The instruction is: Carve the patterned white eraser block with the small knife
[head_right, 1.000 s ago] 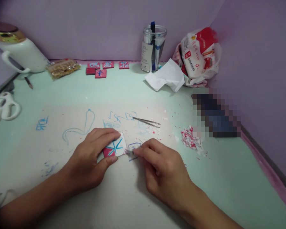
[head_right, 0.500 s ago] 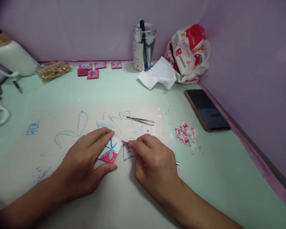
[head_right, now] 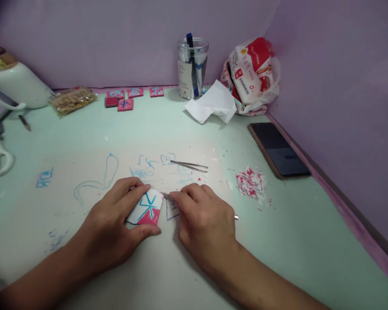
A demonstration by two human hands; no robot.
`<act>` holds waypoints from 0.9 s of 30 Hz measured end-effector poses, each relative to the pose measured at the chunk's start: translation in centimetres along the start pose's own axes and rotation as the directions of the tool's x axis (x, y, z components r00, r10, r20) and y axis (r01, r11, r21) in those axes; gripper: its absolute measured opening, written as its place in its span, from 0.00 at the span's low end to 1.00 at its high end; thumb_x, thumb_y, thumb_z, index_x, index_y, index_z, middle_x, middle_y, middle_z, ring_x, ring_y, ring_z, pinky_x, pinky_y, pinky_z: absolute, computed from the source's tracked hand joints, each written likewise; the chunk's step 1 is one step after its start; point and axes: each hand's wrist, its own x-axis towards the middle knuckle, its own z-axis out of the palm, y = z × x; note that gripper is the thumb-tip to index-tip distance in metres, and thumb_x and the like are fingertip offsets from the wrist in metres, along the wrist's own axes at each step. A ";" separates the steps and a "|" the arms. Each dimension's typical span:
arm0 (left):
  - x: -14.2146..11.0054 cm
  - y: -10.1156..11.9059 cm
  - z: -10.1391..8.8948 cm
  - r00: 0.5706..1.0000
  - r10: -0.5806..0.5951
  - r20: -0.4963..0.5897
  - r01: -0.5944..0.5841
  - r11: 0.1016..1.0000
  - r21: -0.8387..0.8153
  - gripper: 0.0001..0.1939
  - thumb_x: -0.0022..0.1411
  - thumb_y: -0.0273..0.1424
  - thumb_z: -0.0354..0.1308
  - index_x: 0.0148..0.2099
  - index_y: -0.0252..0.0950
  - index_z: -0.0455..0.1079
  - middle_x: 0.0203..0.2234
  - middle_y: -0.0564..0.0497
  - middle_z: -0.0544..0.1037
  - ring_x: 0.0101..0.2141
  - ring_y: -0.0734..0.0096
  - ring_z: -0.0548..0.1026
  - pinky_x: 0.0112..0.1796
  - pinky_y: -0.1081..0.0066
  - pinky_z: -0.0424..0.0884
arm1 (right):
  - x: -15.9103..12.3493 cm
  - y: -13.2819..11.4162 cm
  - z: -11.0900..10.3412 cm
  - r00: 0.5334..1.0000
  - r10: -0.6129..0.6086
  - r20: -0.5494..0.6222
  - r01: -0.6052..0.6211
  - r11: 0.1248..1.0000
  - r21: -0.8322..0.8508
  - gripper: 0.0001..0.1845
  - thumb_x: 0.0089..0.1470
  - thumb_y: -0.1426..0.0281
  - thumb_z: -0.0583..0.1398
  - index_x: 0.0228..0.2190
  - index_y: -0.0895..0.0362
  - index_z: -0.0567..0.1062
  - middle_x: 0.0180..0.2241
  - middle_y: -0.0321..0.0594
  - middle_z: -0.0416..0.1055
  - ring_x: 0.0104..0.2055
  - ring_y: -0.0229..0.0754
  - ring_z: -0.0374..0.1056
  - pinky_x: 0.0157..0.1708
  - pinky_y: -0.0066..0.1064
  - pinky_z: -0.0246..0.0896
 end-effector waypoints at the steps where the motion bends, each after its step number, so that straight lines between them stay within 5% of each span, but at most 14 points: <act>1: -0.1 0.0 -0.1 1.000 0.002 0.017 -0.001 1.000 -0.008 0.30 0.51 0.32 0.65 0.54 0.24 0.63 0.47 0.37 0.67 0.46 0.54 0.69 0.45 0.55 0.72 | 0.1 0.0 -0.1 1.000 -0.002 0.005 0.002 1.000 0.009 0.17 0.48 0.82 0.56 0.38 0.57 0.78 0.30 0.39 0.73 0.35 0.44 0.66 0.29 0.32 0.62; 6: -0.2 -0.3 -0.5 0.994 -0.004 0.109 0.010 0.999 -0.054 0.25 0.58 0.29 0.55 0.58 0.26 0.61 0.51 0.37 0.64 0.48 0.56 0.67 0.47 0.56 0.71 | 0.1 -0.1 -0.1 1.000 -0.026 0.008 0.026 0.999 0.039 0.18 0.47 0.83 0.55 0.37 0.58 0.78 0.28 0.40 0.72 0.35 0.45 0.63 0.29 0.32 0.61; 27: -0.1 0.0 -0.7 0.989 -0.053 0.137 0.066 0.994 -0.089 0.23 0.59 0.28 0.53 0.56 0.31 0.60 0.50 0.39 0.64 0.48 0.56 0.67 0.47 0.54 0.71 | -0.2 0.2 -0.1 0.998 -0.022 0.064 0.015 0.994 0.112 0.15 0.50 0.82 0.54 0.36 0.57 0.76 0.33 0.41 0.74 0.35 0.42 0.68 0.31 0.32 0.64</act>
